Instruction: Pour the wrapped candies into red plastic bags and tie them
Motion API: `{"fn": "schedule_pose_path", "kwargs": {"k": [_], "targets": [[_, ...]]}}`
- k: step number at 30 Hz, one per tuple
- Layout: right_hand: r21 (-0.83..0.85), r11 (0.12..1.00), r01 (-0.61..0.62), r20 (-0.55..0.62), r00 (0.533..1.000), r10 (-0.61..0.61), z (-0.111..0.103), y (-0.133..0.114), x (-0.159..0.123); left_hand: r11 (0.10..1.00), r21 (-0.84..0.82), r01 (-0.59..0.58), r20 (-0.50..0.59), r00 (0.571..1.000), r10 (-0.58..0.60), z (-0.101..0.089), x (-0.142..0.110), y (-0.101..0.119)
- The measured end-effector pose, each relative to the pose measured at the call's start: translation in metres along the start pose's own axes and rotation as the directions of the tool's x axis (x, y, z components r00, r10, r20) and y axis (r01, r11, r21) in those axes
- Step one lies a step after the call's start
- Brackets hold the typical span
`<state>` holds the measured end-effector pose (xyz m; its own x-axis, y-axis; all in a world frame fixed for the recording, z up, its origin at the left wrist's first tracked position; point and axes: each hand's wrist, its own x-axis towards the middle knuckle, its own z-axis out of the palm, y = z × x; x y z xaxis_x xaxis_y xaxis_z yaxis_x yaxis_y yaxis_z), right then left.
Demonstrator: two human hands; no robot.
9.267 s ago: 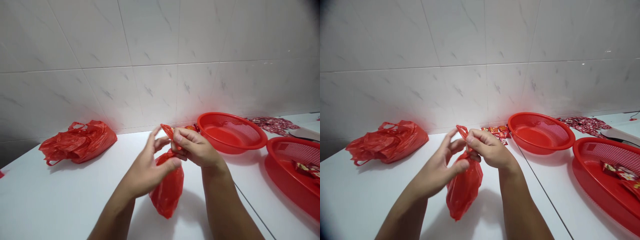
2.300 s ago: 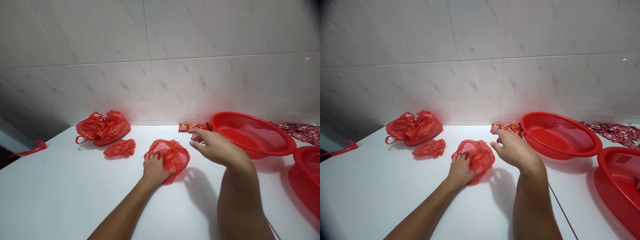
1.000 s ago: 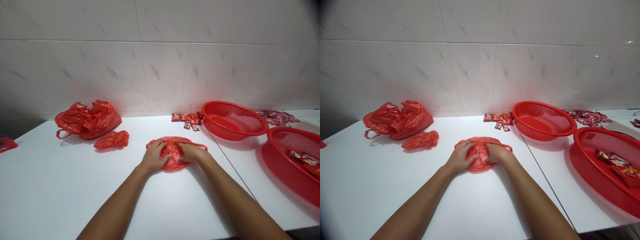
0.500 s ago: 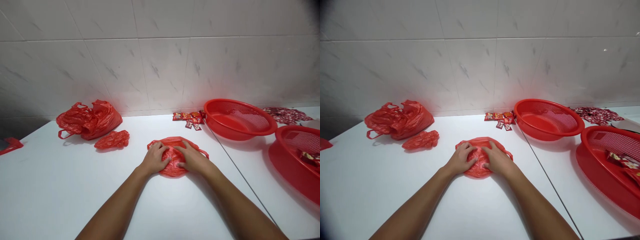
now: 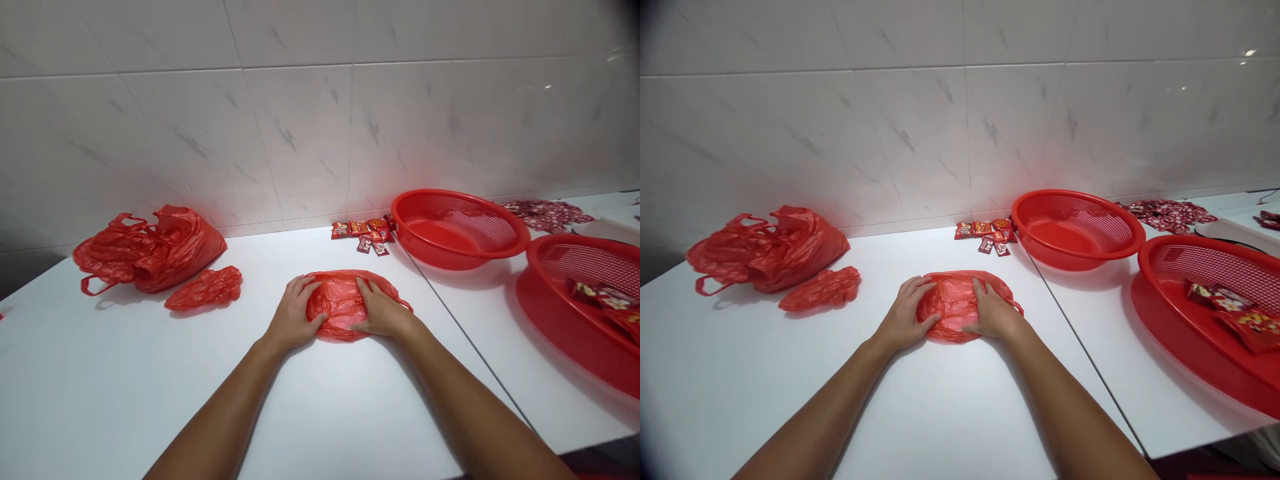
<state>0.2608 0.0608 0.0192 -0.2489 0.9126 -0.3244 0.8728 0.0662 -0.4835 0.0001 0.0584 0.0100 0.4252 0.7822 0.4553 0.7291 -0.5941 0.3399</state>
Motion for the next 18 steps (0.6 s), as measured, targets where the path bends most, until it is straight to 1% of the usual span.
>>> {"fn": "schedule_pose_path", "kwargs": {"k": [2, 4, 5, 6, 7, 8, 9, 10, 11, 12, 13, 14, 15, 16, 18], "targets": [[-0.010, 1.000, -0.016, -0.004, 1.000, 0.015, 0.000, 0.002, 0.002, 0.999, 0.036, -0.034, -0.126, 0.991, 0.038, 0.003, 0.001, 0.010], [-0.025, 0.999, -0.021, 0.001, 1.000, 0.021, 0.001, -0.002, 0.003, 0.990, 0.060, -0.124, -0.219, 0.967, 0.134, 0.010, 0.002, 0.025], [-0.033, 0.999, -0.016, 0.003, 1.000, 0.016, 0.002, -0.005, 0.002, 0.982, 0.072, -0.177, -0.230, 0.955, 0.188, 0.015, 0.002, 0.033], [-0.041, 0.999, -0.005, 0.003, 1.000, 0.005, 0.003, -0.009, 0.002, 0.973, 0.084, -0.214, -0.214, 0.950, 0.227, 0.020, 0.003, 0.040], [-0.047, 0.999, 0.011, 0.002, 1.000, -0.011, 0.005, -0.014, 0.000, 0.970, 0.102, -0.222, -0.177, 0.955, 0.238, 0.026, 0.003, 0.044], [-0.051, 0.998, 0.029, -0.001, 1.000, -0.029, 0.007, -0.018, -0.001, 0.973, 0.128, -0.193, -0.126, 0.970, 0.209, 0.031, 0.002, 0.046], [-0.048, 0.998, 0.045, -0.004, 0.999, -0.045, 0.009, -0.022, -0.004, 0.979, 0.164, -0.124, -0.072, 0.988, 0.137, 0.035, 0.002, 0.045], [-0.037, 0.997, 0.061, -0.007, 0.998, -0.062, 0.011, -0.025, -0.006, 0.978, 0.208, -0.030, -0.023, 0.999, 0.035, 0.038, 0.001, 0.042], [-0.023, 0.997, 0.080, -0.016, 0.997, -0.080, 0.013, -0.027, -0.009, 0.965, 0.253, 0.064, 0.022, 0.997, -0.072, 0.040, 0.000, 0.038], [-0.012, 0.995, 0.102, -0.038, 0.994, -0.103, 0.015, -0.029, -0.012, 0.946, 0.294, 0.140, 0.063, 0.984, -0.165, 0.041, -0.001, 0.033], [-0.005, 0.992, 0.128, -0.080, 0.989, -0.128, 0.017, -0.030, -0.015, 0.926, 0.325, 0.190, 0.099, 0.967, -0.233, 0.041, -0.002, 0.028], [-0.001, 0.988, 0.156, -0.144, 0.977, -0.154, 0.018, -0.031, -0.017, 0.914, 0.346, 0.214, 0.130, 0.953, -0.272, 0.041, -0.004, 0.024], [-0.001, 0.983, 0.181, -0.230, 0.957, -0.177, 0.020, -0.032, -0.019, 0.908, 0.356, 0.219, 0.153, 0.945, -0.288, 0.040, -0.005, 0.021], [-0.001, 0.978, 0.207, -0.326, 0.925, -0.196, 0.021, -0.033, -0.020, 0.908, 0.360, 0.214, 0.170, 0.942, -0.289, 0.040, -0.005, 0.019], [0.003, 0.962, 0.271, -0.497, 0.836, -0.234, 0.022, -0.034, -0.019, 0.910, 0.361, 0.202, 0.187, 0.941, -0.283, 0.040, -0.005, 0.019]]}}
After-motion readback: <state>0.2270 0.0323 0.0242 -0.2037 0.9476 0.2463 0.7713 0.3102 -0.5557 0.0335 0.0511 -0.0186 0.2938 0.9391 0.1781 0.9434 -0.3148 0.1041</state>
